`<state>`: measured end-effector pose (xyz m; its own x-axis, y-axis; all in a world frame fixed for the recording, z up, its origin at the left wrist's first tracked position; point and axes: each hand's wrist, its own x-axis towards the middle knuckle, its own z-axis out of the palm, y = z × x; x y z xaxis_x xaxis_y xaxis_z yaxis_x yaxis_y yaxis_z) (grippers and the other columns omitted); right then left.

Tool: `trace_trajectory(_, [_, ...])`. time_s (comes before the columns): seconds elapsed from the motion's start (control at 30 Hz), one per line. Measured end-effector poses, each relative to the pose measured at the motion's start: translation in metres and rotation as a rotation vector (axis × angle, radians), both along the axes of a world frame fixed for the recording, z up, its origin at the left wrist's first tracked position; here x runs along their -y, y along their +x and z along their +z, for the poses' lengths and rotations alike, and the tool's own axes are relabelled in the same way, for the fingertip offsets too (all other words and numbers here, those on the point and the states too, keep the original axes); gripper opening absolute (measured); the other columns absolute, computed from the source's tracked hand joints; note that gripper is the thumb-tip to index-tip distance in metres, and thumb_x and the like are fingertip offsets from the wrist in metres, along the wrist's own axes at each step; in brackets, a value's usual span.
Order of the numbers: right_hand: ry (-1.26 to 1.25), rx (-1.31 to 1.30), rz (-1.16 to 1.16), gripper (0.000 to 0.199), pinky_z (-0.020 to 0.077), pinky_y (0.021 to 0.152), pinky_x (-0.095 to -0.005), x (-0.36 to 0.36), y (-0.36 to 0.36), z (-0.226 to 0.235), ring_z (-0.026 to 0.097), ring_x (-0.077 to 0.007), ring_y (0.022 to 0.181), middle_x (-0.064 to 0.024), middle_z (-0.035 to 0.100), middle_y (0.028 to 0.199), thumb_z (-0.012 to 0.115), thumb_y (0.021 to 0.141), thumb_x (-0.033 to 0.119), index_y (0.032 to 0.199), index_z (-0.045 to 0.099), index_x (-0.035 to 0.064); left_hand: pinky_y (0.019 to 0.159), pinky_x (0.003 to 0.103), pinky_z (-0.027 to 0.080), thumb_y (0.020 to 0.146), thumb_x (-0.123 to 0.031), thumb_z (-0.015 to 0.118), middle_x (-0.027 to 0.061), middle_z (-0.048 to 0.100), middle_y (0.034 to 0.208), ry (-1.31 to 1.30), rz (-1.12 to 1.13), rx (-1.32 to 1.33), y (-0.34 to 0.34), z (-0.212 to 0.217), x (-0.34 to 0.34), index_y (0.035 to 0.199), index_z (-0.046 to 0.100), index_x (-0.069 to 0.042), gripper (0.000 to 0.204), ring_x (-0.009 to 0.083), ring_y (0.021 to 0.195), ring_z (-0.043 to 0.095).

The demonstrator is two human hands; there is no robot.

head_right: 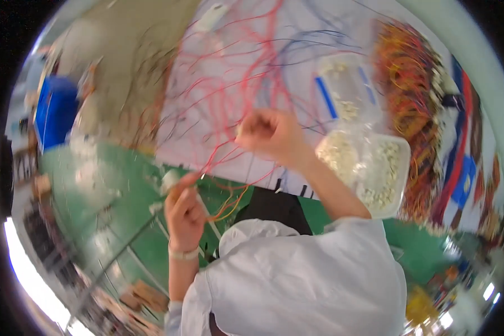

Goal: Assembling a wire harness by inserting wires into connectors and securing them with electrical tape.

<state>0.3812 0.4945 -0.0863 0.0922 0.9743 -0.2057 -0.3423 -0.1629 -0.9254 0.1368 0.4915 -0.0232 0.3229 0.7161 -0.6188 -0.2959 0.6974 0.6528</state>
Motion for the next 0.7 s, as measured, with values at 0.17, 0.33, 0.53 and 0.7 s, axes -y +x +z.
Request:
trace_trajectory(0.17, [0.072, 0.343, 0.152, 0.013, 0.0214, 0.044, -0.0207, -0.008, -0.081, 0.046, 0.025, -0.0001, 0.049, 0.0082, 0.035, 0.053, 0.071, 0.077, 0.012, 0.082, 0.061, 0.0064, 0.04, 0.022, 0.017, 0.097, -0.028, 0.052, -0.0089, 0.028, 0.06, -0.15, -0.015, 0.105, 0.001, -0.001, -0.016, 0.081, 0.05, -0.01, 0.024, 0.0017, 0.046, 0.023])
trace_trajectory(0.33, [0.198, 0.477, 0.321, 0.017, 0.0255, 0.043, -0.0225, -0.012, -0.118, 0.049, 0.029, -0.0022, 0.047, 0.0041, 0.037, 0.054, 0.07, 0.077, 0.014, 0.089, 0.06, 0.0055, 0.04, 0.021, 0.013, 0.097, -0.028, 0.052, -0.0101, 0.027, 0.059, -0.192, 0.076, 0.281, -0.043, -0.001, -0.005, 0.084, 0.051, -0.009, 0.023, 0.0012, 0.045, 0.021])
trace_trajectory(0.53, [0.235, 0.218, 0.486, 0.019, 0.0372, 0.05, -0.0248, -0.02, -0.134, 0.057, 0.047, -0.0106, 0.054, -0.0027, 0.053, 0.067, 0.061, 0.085, 0.007, 0.103, 0.058, 0.004, 0.041, 0.022, 0.016, 0.096, -0.018, 0.055, -0.0085, 0.034, 0.063, 0.068, 0.389, 0.146, -0.071, 0.009, 0.014, 0.103, 0.058, -0.002, 0.018, 0.0013, 0.046, 0.024])
trace_trajectory(0.7, [0.512, 0.536, 0.616, 0.013, 0.0418, 0.051, -0.0266, -0.032, -0.152, 0.07, 0.052, -0.0193, 0.054, -0.0083, 0.059, 0.072, 0.058, 0.088, 0.003, 0.1, 0.062, 0.0048, 0.041, 0.02, 0.013, 0.097, -0.019, 0.053, -0.0087, 0.031, 0.062, 0.198, 0.471, -0.033, -0.087, 0.016, 0.027, 0.099, 0.055, 0.0, 0.019, 0.0, 0.046, 0.022])
